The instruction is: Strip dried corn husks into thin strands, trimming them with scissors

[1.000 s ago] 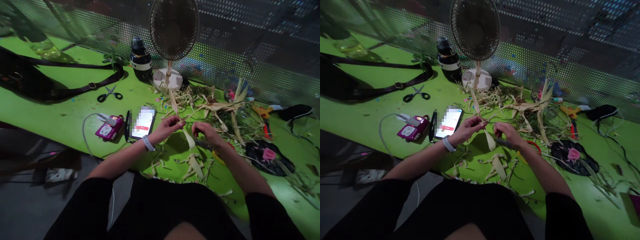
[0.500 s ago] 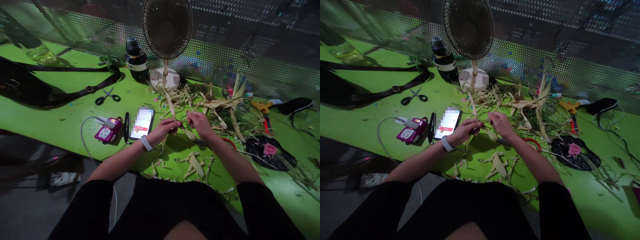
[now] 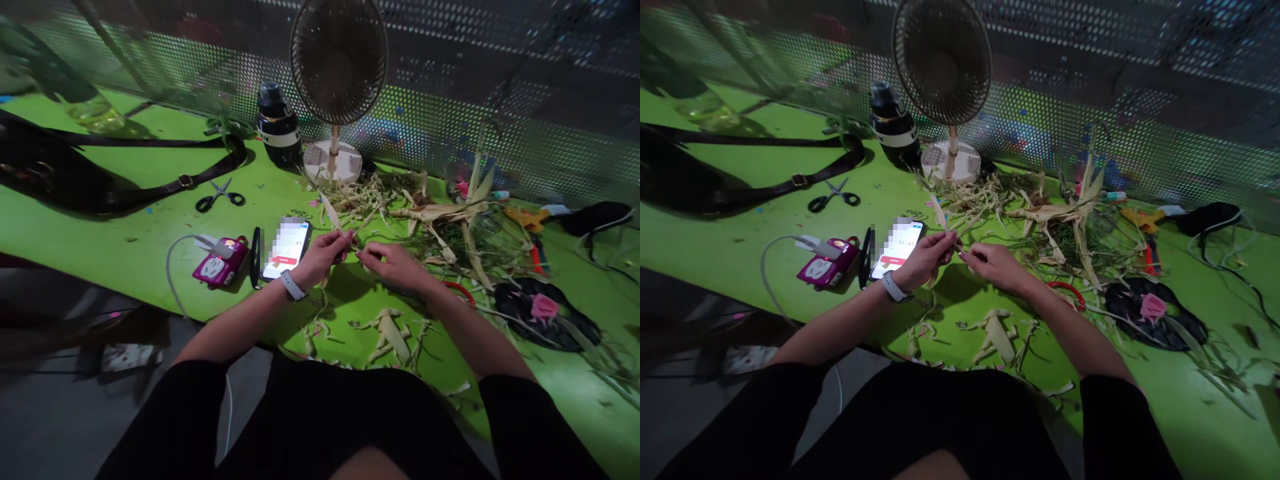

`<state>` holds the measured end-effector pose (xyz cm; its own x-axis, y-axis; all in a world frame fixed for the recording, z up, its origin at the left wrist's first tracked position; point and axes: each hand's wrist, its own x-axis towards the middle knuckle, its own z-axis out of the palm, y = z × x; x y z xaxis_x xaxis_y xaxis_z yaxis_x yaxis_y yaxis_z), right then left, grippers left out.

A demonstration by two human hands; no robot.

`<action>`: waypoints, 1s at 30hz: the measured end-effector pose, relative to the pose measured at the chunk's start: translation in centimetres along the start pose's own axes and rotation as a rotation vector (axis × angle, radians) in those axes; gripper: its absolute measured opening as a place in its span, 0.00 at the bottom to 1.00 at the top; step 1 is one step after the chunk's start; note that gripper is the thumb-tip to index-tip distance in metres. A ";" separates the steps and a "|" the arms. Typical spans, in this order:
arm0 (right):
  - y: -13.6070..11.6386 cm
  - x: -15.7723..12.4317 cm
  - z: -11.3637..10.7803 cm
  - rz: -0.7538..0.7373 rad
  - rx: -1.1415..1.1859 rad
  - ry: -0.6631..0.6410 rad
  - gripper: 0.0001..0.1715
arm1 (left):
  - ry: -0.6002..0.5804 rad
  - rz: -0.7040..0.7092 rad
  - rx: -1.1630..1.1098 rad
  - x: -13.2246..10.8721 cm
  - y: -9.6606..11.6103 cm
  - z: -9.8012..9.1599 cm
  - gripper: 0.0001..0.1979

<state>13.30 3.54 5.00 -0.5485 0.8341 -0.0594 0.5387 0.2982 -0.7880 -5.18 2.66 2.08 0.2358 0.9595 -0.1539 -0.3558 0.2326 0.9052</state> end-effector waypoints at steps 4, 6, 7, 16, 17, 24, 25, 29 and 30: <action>-0.5 -0.3 0.5 0.004 0.077 0.021 0.23 | -0.114 0.017 -0.041 -0.1 0.4 -0.3 0.21; -0.5 -0.3 0.6 0.003 0.117 0.007 0.23 | -0.118 0.059 0.008 -0.1 0.4 -0.3 0.20; -0.5 -0.2 0.7 -0.012 0.109 -0.002 0.22 | -0.098 0.082 0.041 -0.1 0.3 -0.3 0.20; -0.8 -0.7 0.8 -0.123 -0.114 -0.108 0.20 | -0.096 0.149 0.254 0.3 0.1 -0.9 0.19; -1.1 -0.9 0.3 -0.122 -0.153 -0.090 0.19 | -0.146 0.125 0.295 0.2 0.4 -0.9 0.19; -0.8 -0.4 -3.2 -0.020 -0.082 0.066 0.28 | -0.470 -0.142 0.314 -1.3 0.3 0.6 0.20; -0.3 0.0 -3.1 0.051 0.035 -0.090 0.31 | -0.470 -0.168 0.266 -1.4 0.2 0.8 0.20; 0.9 0.9 -2.3 0.121 0.334 -0.312 0.35 | -0.406 -0.243 0.124 -1.5 -0.1 1.0 0.20; 0.9 0.9 -2.1 0.103 0.352 -0.283 0.34 | -0.401 -0.254 0.118 -1.5 0.0 0.9 0.20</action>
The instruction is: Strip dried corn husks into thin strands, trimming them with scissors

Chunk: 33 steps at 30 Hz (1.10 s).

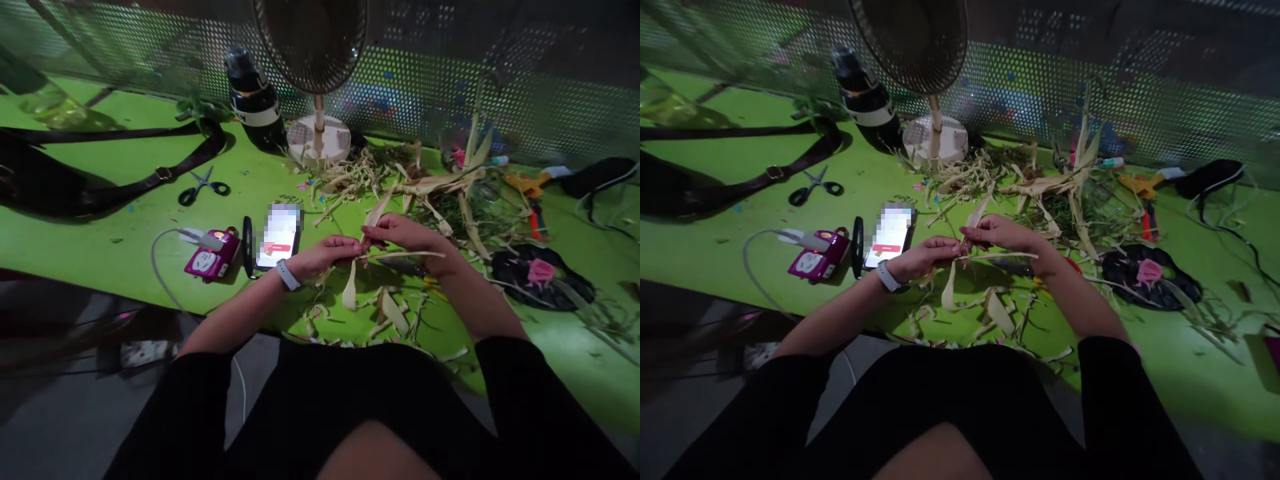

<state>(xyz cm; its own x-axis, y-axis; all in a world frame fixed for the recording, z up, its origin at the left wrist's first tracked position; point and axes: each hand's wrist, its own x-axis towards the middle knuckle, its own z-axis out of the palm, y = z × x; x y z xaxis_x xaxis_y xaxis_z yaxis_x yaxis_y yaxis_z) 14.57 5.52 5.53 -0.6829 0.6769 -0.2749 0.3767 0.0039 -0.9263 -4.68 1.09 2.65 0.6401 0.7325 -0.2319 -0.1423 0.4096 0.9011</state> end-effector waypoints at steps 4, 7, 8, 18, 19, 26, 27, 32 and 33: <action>-0.5 -0.1 1.2 -0.075 0.020 0.211 0.30 | -0.056 -0.009 0.034 -0.1 0.3 -0.4 0.17; -0.4 0.0 2.2 -0.097 0.043 0.333 0.29 | -0.103 -0.024 0.070 -0.4 0.4 -0.3 0.17; -0.2 0.2 2.4 -0.101 0.055 0.345 0.29 | -0.115 -0.037 0.068 -0.4 0.3 -0.2 0.17; 1.1 0.6 -2.5 -0.296 0.225 0.984 0.29 | 0.384 0.264 -0.479 1.4 -1.1 0.1 0.15; 1.1 0.3 -2.5 -0.327 0.196 1.033 0.28 | 0.419 0.300 -0.498 1.5 -1.0 0.0 0.14; 0.3 -0.2 3.7 -0.243 -0.454 0.442 0.17 | 0.517 0.506 -0.384 1.4 -0.9 0.0 0.17; 0.3 0.0 4.5 -0.239 -0.465 0.404 0.16 | 0.516 0.520 -0.362 1.4 -1.0 0.1 0.17; 0.7 0.2 6.1 -0.185 -0.337 0.336 0.11 | 0.495 0.489 -0.271 1.1 -1.0 0.5 0.19; 0.7 0.2 6.1 -0.188 -0.309 0.316 0.11 | 0.500 0.480 -0.270 1.0 -0.9 0.6 0.19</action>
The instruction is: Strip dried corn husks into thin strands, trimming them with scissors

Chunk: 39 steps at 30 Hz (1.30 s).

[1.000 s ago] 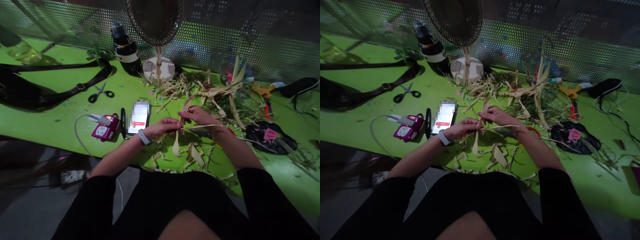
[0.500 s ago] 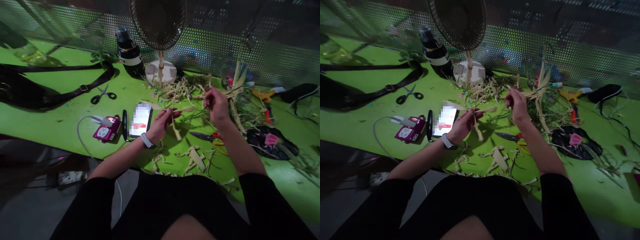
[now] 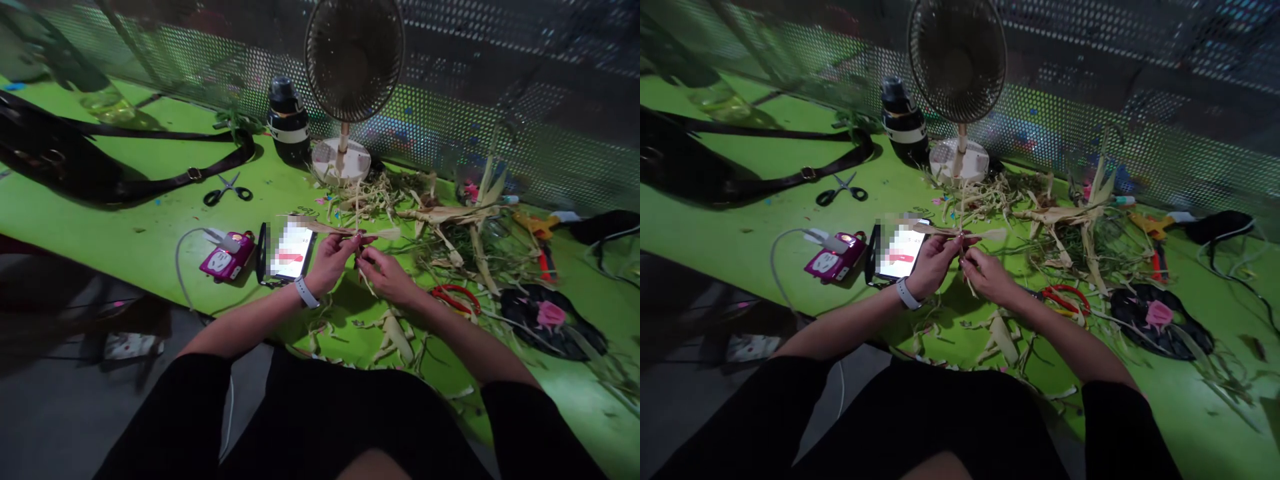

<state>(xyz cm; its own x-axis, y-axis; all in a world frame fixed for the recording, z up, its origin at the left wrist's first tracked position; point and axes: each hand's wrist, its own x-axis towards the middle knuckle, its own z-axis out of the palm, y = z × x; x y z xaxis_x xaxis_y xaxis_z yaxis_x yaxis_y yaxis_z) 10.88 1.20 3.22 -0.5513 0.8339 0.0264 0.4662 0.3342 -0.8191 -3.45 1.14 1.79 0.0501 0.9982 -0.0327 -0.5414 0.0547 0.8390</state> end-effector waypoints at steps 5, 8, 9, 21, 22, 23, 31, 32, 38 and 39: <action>-0.2 -0.1 -0.1 -0.021 0.052 -0.132 0.11 | 0.019 -0.014 -0.057 0.0 0.1 0.2 0.20; -0.2 -0.2 -0.3 -0.040 0.058 -0.196 0.12 | 0.022 -0.016 -0.063 0.0 0.0 0.1 0.20; -0.2 -0.1 -0.3 -0.046 0.058 -0.206 0.12 | 0.025 -0.018 -0.060 0.0 0.0 0.1 0.20; -0.2 0.0 -0.9 0.112 0.266 -0.143 0.12 | -0.052 -0.153 -0.142 0.9 0.7 -0.7 0.19; -0.1 0.0 -0.9 0.128 0.287 -0.143 0.12 | -0.040 -0.134 -0.129 0.9 0.7 -0.7 0.19; 0.2 0.2 -0.8 0.149 0.313 -0.137 0.13 | -0.029 -0.121 -0.114 0.9 0.7 -0.7 0.19; 2.5 1.5 -1.1 0.251 0.481 0.221 0.30 | -0.072 -0.129 0.105 0.9 0.8 -1.0 0.21; 2.5 1.4 -1.1 0.226 0.449 0.247 0.30 | -0.092 -0.113 0.137 1.0 0.7 -1.0 0.21; 1.3 0.2 -0.7 0.156 0.256 0.249 0.28 | -0.179 -0.041 0.302 1.8 0.4 -1.5 0.22; 1.1 0.0 -0.6 0.150 0.232 0.239 0.28 | -0.189 -0.044 0.299 1.9 0.4 -1.6 0.23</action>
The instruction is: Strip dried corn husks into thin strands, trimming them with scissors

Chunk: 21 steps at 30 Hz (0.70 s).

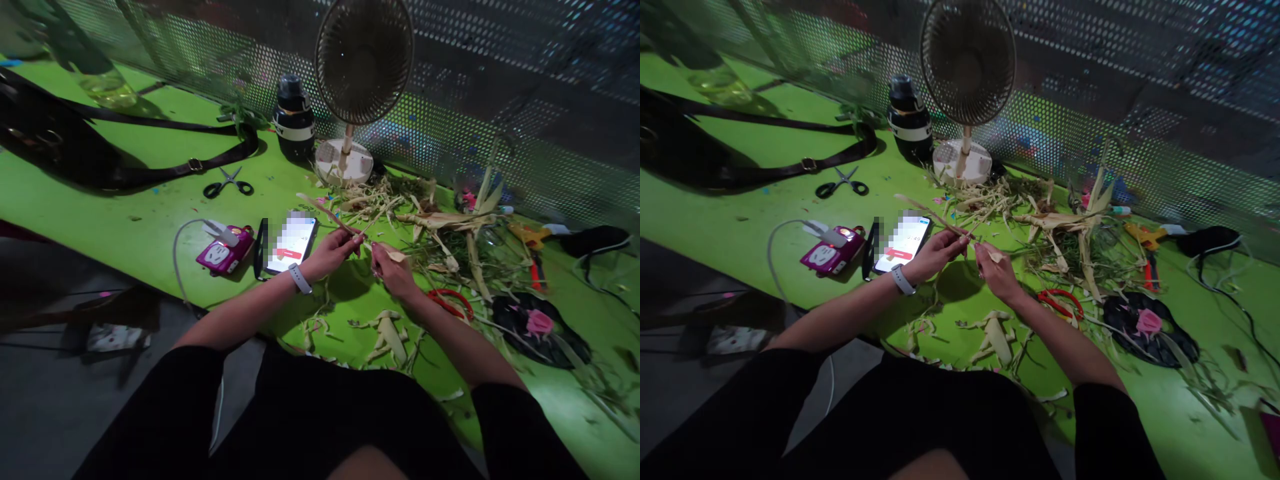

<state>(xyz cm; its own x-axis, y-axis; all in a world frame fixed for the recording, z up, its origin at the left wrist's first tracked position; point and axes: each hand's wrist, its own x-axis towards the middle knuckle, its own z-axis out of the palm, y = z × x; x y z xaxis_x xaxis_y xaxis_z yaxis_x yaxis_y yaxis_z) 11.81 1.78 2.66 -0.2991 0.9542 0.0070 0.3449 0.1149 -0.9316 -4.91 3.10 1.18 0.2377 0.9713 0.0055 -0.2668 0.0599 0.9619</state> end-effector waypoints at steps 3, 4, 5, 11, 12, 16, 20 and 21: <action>-0.2 -0.4 0.3 -0.097 -0.157 0.000 0.27 | -0.021 0.004 -0.025 0.2 -0.2 -0.2 0.23; -0.3 -0.4 0.4 -0.138 -0.215 0.005 0.26 | -0.021 0.008 -0.035 0.2 -0.2 -0.3 0.23; -0.4 -0.4 0.4 -0.178 -0.265 0.007 0.26 | -0.020 0.008 -0.046 0.1 -0.2 -0.3 0.22; -3.7 -0.8 -3.7 -0.354 -0.489 -0.338 0.10 | -0.153 -0.079 -0.019 -0.2 0.6 -0.9 0.17; -4.5 -1.0 -5.0 -0.351 -0.457 -0.380 0.08 | -0.203 -0.101 0.005 -0.3 0.8 -1.0 0.17; -5.7 -0.9 -9.0 -0.255 -0.199 -0.093 0.11 | -0.442 -0.189 0.105 -0.9 1.7 -0.5 0.17; -3.5 0.8 -7.5 -0.039 -0.040 -0.361 0.21 | -0.594 -0.226 0.099 -1.4 1.8 -0.1 0.18; -2.9 1.2 -6.4 0.001 0.029 -0.447 0.22 | -0.619 -0.233 0.091 -1.4 1.8 -0.1 0.18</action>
<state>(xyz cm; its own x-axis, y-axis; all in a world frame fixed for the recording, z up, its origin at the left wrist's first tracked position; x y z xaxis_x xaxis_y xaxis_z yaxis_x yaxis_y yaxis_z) 16.17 4.33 7.69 -0.6561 0.7405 -0.1454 0.3221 0.1005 -0.9414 -5.84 1.88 2.82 0.7793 0.6222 -0.0748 -0.0707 0.2060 0.9760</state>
